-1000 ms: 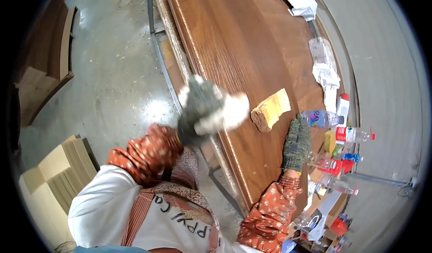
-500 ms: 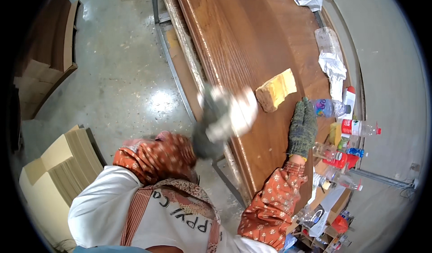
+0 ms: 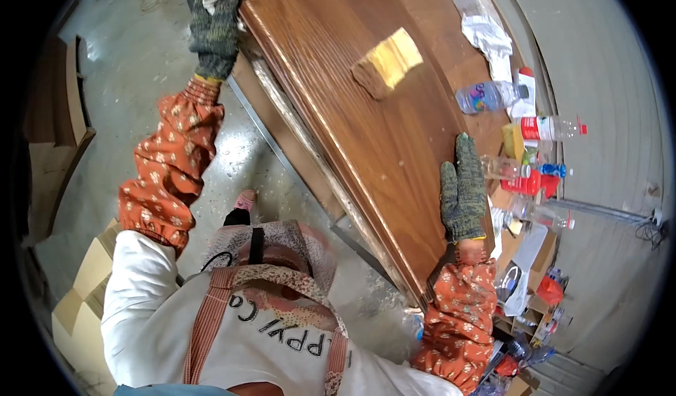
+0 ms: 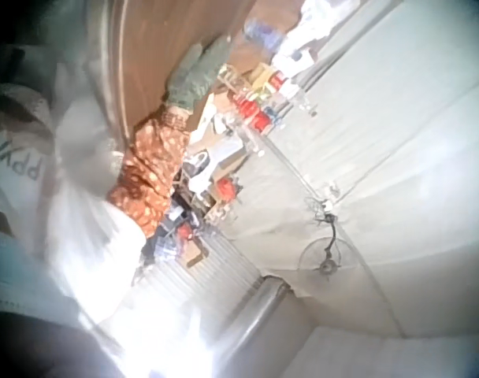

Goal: The person wipes a wooden board with a cloth, applies a substance using a sponge, and rubs the surface with a small block before repeating the process on the other side and stacking it.

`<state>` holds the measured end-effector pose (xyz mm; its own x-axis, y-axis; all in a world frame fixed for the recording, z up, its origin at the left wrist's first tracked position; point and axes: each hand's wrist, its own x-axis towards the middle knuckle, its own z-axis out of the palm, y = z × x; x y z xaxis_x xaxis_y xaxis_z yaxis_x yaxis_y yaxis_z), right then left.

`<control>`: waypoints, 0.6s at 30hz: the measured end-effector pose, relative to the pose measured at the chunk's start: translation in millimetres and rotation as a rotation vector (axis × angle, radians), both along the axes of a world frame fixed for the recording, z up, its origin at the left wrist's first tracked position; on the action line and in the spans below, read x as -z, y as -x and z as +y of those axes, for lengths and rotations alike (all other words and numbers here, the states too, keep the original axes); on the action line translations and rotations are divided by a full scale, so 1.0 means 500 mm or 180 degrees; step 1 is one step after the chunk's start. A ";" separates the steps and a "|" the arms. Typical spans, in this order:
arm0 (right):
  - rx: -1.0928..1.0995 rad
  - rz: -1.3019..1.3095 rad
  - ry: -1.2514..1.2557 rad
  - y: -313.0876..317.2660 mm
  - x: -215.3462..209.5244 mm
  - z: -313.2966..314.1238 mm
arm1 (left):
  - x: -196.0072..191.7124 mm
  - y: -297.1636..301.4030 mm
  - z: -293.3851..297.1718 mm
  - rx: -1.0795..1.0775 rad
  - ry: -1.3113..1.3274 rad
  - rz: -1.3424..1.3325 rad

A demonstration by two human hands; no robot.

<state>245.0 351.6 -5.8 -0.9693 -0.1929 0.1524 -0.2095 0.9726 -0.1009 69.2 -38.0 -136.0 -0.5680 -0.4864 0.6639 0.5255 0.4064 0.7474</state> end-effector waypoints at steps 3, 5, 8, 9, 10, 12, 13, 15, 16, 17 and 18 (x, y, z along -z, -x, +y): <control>0.0020 -0.0064 0.0054 -0.010 0.003 0.015 | -0.015 -0.120 0.129 0.0222 -0.0279 0.0178; -0.0021 -0.0025 0.0025 -0.004 0.004 0.008 | -0.029 -0.243 0.224 0.0394 -0.0278 0.0288; 0.0031 0.0065 0.0043 -0.003 0.012 0.011 | -0.051 -0.431 0.387 0.0457 0.0316 0.0377; -0.0055 0.0117 -0.0078 0.002 0.015 0.005 | -0.057 -0.401 0.486 -0.0832 0.0290 0.1569; -0.0150 0.0155 -0.0168 0.012 0.027 0.001 | -0.048 -0.372 0.565 -0.2136 0.0288 0.2733; 0.0067 0.0235 -0.0157 -0.015 0.008 0.052 | -0.024 -0.609 0.560 0.1200 0.0490 0.0625; -0.0262 0.0192 -0.0302 -0.016 0.015 0.052 | -0.004 -0.596 0.556 0.0967 0.0604 0.0952; -0.0543 -0.0046 -0.0511 -0.063 0.002 0.075 | 0.011 -0.545 0.520 0.0809 0.0593 0.1157; -0.0496 -0.0036 -0.0500 -0.098 -0.003 0.114 | -0.004 -0.525 0.478 0.0897 0.0280 0.0759; -0.0669 -0.0003 -0.0462 -0.127 0.004 0.153 | -0.014 -0.497 0.431 0.0816 -0.0065 0.0258; -0.0763 0.0038 -0.0446 -0.157 0.010 0.190 | -0.034 -0.475 0.388 0.0647 -0.0566 -0.0561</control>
